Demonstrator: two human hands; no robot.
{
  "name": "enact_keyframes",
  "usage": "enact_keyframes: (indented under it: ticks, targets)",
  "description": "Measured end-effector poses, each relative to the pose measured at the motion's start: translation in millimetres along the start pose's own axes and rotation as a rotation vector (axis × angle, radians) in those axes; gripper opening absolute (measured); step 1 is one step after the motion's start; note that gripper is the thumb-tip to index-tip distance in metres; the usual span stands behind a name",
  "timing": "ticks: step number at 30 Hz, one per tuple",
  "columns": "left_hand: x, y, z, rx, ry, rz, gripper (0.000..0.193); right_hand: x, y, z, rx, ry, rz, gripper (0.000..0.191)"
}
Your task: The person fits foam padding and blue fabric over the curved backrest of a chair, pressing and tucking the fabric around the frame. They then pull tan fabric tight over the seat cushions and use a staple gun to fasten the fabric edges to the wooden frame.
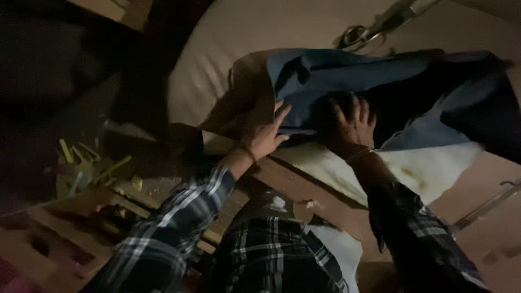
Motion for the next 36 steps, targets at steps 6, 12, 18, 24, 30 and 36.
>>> enact_keyframes:
  ticks: [6,12,18,24,30,36]
  targets:
    - [-18,68,4,-0.230,-0.994,0.754,0.041,-7,-30,-68,0.243,-0.006,0.100,0.085]
    - [-41,41,-75,0.124,-0.075,-0.038,0.027,-24,-49,-72,0.227,0.011,-0.046,0.089]
    - [-26,63,-65,0.109,0.015,-0.198,0.028,-28,-40,-83,0.294,0.093,0.134,0.083]
    - [-36,63,-68,0.189,-0.067,-0.083,0.030,-24,-29,-80,0.350,-0.005,0.241,0.072]
    - [-35,48,-58,0.172,-0.217,0.137,0.033,-18,-35,-85,0.349,-0.050,0.180,0.079]
    - [-15,32,-52,0.328,-0.480,0.150,0.015,-26,-30,-83,0.328,0.119,0.222,0.069]
Point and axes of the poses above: each hand's wrist, its own y-axis away from the middle knuckle, its own x-axis out of the back of the hand, z = x × y, the point moved 9 cm from there along -y, towards the middle knuckle, and after that the axes turned 3 degrees about -x, right-handed, at the moved point
